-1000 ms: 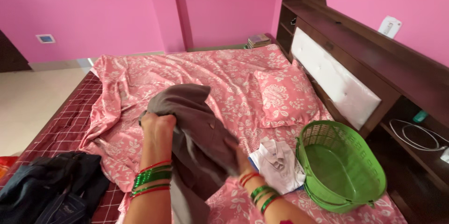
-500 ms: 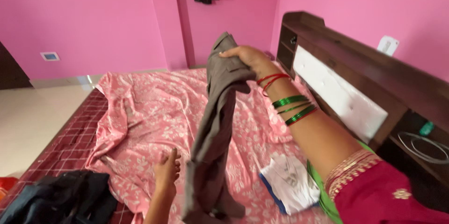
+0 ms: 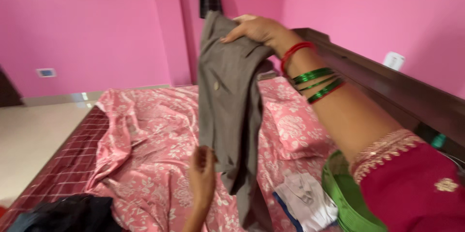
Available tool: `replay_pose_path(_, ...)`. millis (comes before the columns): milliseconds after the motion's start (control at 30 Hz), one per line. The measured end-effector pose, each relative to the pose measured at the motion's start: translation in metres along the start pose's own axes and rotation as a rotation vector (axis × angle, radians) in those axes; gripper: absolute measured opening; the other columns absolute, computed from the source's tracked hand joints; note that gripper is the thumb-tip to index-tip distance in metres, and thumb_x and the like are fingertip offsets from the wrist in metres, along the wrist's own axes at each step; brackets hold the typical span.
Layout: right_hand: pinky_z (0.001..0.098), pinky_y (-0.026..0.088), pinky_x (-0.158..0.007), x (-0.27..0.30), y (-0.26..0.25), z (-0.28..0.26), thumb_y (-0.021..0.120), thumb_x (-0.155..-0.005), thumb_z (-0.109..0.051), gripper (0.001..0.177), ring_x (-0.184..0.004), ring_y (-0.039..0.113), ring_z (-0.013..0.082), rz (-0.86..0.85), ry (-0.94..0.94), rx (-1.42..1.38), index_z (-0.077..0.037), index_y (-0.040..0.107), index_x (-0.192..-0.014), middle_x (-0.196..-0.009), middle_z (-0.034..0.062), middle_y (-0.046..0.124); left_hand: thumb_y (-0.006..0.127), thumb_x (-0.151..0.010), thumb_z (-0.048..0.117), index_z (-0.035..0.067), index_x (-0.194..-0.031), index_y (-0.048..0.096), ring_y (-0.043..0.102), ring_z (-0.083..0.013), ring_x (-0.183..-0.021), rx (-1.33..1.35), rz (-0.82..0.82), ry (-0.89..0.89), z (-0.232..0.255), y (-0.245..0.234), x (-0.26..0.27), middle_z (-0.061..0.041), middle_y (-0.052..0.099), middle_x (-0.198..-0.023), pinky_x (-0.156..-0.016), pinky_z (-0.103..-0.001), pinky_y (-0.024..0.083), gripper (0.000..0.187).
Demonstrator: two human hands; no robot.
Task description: The person folds grey trousers and a dark blue garment by hand on a bed, smoothing the fabric and aligning the edges before placing them near a laundry basket.
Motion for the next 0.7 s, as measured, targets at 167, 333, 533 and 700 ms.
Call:
replay_pose_path(167,0.0342,0.050,-0.102,-0.024,0.032,0.034,0.093,-0.059,-0.031,0.093,-0.122,0.063,0.0257,0.082,-0.132,0.370,0.001,0.057,-0.139,-0.134,0.0170,0.065,0.075,-0.089,0.026,0.002,-0.132,0.051,0.059,-0.0236,-0.114,-0.097,-0.014,0.312,0.043,0.016,0.008,-0.013,0.060,-0.121,-0.095,-0.039,0.046,0.055)
replay_pose_path(333,0.0345,0.055,-0.094,-0.032,0.034,0.051,0.089,-0.054,-0.029,0.093,-0.111,0.069,0.0283,0.232,-0.001,0.270,0.000,0.058,-0.136,-0.125,0.0187,0.069,0.066,-0.099,0.026,0.000,-0.143,0.047,0.056,-0.0278,-0.121,-0.163,0.037,0.301,0.048,0.024,0.026,-0.017,0.057,-0.133,-0.102,-0.042,0.043,0.054)
replay_pose_path(533,0.0334,0.057,-0.096,-0.046,0.028,0.062,0.091,-0.052,-0.022,0.099,-0.107,0.075,0.0326,0.219,-0.026,0.128,0.012,0.053,-0.137,-0.124,0.0289,0.069,0.064,-0.101,0.023,-0.005,-0.139,0.051,0.058,-0.0290,-0.117,-0.176,0.129,0.405,0.034,0.021,0.024,-0.018,0.060,-0.126,-0.103,-0.041,0.045,0.048)
replay_pose_path(700,0.0375,0.060,-0.073,-0.062,-0.014,0.036,0.087,-0.061,-0.019,0.045,-0.076,0.074,0.0279,0.202,-0.148,0.069,0.009,0.079,-0.095,-0.090,0.0212,0.080,0.064,-0.098,0.016,-0.003,-0.134,0.056,0.061,-0.0271,-0.111,-0.178,0.142,0.385,0.029,0.027,0.008,-0.016,0.064,-0.117,-0.101,-0.041,0.045,0.042)
Point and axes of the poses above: each hand's wrist, its own x-axis away from the middle knuckle, its own y-axis out of the palm, z = x × y, the point moved 6 cm from there along -x, towards the middle knuckle
